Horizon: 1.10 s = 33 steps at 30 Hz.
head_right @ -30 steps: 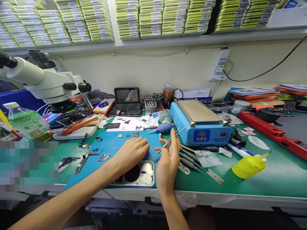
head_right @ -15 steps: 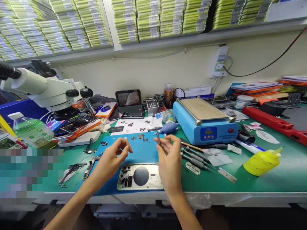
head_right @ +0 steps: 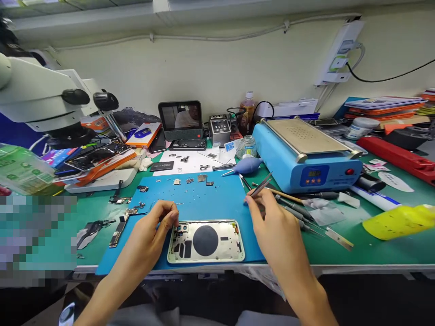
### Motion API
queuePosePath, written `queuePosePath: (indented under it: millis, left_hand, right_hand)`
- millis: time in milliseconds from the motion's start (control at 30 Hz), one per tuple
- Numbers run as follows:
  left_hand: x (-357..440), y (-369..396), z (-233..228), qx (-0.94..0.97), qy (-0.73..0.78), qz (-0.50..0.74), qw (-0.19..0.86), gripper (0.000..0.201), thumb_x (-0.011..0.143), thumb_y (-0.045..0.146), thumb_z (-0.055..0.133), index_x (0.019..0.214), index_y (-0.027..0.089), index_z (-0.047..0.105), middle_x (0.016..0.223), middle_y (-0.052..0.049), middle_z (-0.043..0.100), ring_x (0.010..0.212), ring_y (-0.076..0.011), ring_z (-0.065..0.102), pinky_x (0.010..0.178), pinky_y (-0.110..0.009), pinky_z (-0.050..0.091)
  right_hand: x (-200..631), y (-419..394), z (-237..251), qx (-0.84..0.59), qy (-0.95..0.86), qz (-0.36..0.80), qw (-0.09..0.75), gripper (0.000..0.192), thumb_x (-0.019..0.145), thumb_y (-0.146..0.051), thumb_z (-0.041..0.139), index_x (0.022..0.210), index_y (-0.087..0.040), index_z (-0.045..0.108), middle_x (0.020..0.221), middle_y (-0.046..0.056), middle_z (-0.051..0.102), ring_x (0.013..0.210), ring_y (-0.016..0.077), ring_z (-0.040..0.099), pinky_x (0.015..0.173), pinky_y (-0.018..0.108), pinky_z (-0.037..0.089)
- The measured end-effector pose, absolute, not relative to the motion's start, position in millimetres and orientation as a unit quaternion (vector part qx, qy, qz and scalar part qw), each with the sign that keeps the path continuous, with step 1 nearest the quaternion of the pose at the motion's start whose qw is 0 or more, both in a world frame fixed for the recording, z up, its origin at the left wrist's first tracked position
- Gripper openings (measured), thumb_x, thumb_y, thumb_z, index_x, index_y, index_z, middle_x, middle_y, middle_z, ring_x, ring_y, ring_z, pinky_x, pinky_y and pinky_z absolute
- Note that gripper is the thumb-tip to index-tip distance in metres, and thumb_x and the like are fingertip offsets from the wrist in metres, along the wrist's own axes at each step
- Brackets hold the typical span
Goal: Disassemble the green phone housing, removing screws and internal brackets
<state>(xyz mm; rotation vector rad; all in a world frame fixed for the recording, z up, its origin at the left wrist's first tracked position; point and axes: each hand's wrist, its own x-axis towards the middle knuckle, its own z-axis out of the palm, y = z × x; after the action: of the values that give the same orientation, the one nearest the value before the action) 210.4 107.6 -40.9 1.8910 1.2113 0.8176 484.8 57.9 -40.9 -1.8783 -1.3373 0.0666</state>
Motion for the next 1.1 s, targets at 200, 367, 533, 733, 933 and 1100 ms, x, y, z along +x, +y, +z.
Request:
queuePosePath:
  millis: [200, 367, 533, 733, 933, 1100]
  left_hand:
    - [204.2, 108.9, -47.4, 0.757, 0.459, 0.305, 0.352, 0.026, 0.114, 0.043, 0.047, 0.097, 0.028, 0.061, 0.085, 0.000, 0.067, 0.076, -0.0209, 0.059, 0.068, -0.030, 0.045]
    - [203.3, 107.0, -51.9, 0.747, 0.475, 0.326, 0.331, 0.024, 0.113, 0.041, 0.052, 0.095, 0.028, 0.063, 0.083, 0.003, 0.069, 0.076, -0.0180, 0.064, 0.068, -0.028, 0.047]
    - [205.0, 104.8, -52.5, 0.756, 0.468, 0.352, 0.292, 0.023, 0.114, 0.035, 0.053, 0.094, 0.029, 0.062, 0.080, 0.007, 0.070, 0.067, -0.0147, 0.065, 0.064, -0.026, 0.047]
    - [206.5, 104.0, -52.7, 0.779, 0.447, 0.367, 0.240, 0.020, 0.115, 0.032, 0.051, 0.098, 0.030, 0.062, 0.082, 0.007, 0.073, 0.067, -0.0147, 0.068, 0.062, -0.027, 0.047]
    - [205.0, 105.7, -55.8, 0.792, 0.436, 0.358, 0.233, 0.020, 0.116, 0.034, 0.050, 0.102, 0.029, 0.063, 0.086, 0.004, 0.074, 0.072, -0.0158, 0.069, 0.068, -0.028, 0.051]
    - [204.6, 105.6, -57.0, 0.802, 0.415, 0.358, 0.237, 0.014, 0.115, 0.031, 0.054, 0.105, 0.028, 0.064, 0.091, 0.003, 0.074, 0.077, -0.0162, 0.068, 0.071, -0.028, 0.050]
  right_hand:
    - [488.0, 53.7, -29.6, -0.724, -0.540, 0.057, 0.427, 0.027, 0.095, -0.054, 0.067, 0.100, -0.030, 0.076, 0.099, 0.004, 0.086, 0.086, 0.0319, 0.083, 0.078, 0.045, 0.064]
    - [445.5, 64.1, -10.1, -0.592, -0.477, 0.364, 0.538, 0.024, 0.093, -0.050, 0.080, 0.092, -0.026, 0.081, 0.098, 0.005, 0.085, 0.085, 0.0261, 0.084, 0.079, 0.038, 0.071]
    - [417.1, 80.3, -12.5, -0.495, -0.480, 0.525, 0.498, 0.021, 0.097, -0.044, 0.079, 0.096, -0.022, 0.078, 0.090, 0.004, 0.084, 0.086, 0.0203, 0.083, 0.081, 0.029, 0.068]
    - [415.3, 82.4, -20.6, -0.491, -0.491, 0.534, 0.483, 0.023, 0.099, -0.045, 0.075, 0.103, -0.022, 0.079, 0.099, 0.006, 0.084, 0.092, 0.0215, 0.082, 0.088, 0.032, 0.067]
    - [411.5, 86.0, -20.8, -0.492, -0.503, 0.528, 0.476, 0.022, 0.101, -0.044, 0.072, 0.102, -0.023, 0.077, 0.096, 0.005, 0.083, 0.089, 0.0204, 0.081, 0.084, 0.030, 0.066]
    - [410.2, 87.0, -23.1, -0.495, -0.517, 0.513, 0.474, 0.023, 0.103, -0.046, 0.070, 0.100, -0.023, 0.074, 0.094, 0.003, 0.082, 0.090, 0.0195, 0.081, 0.084, 0.028, 0.065]
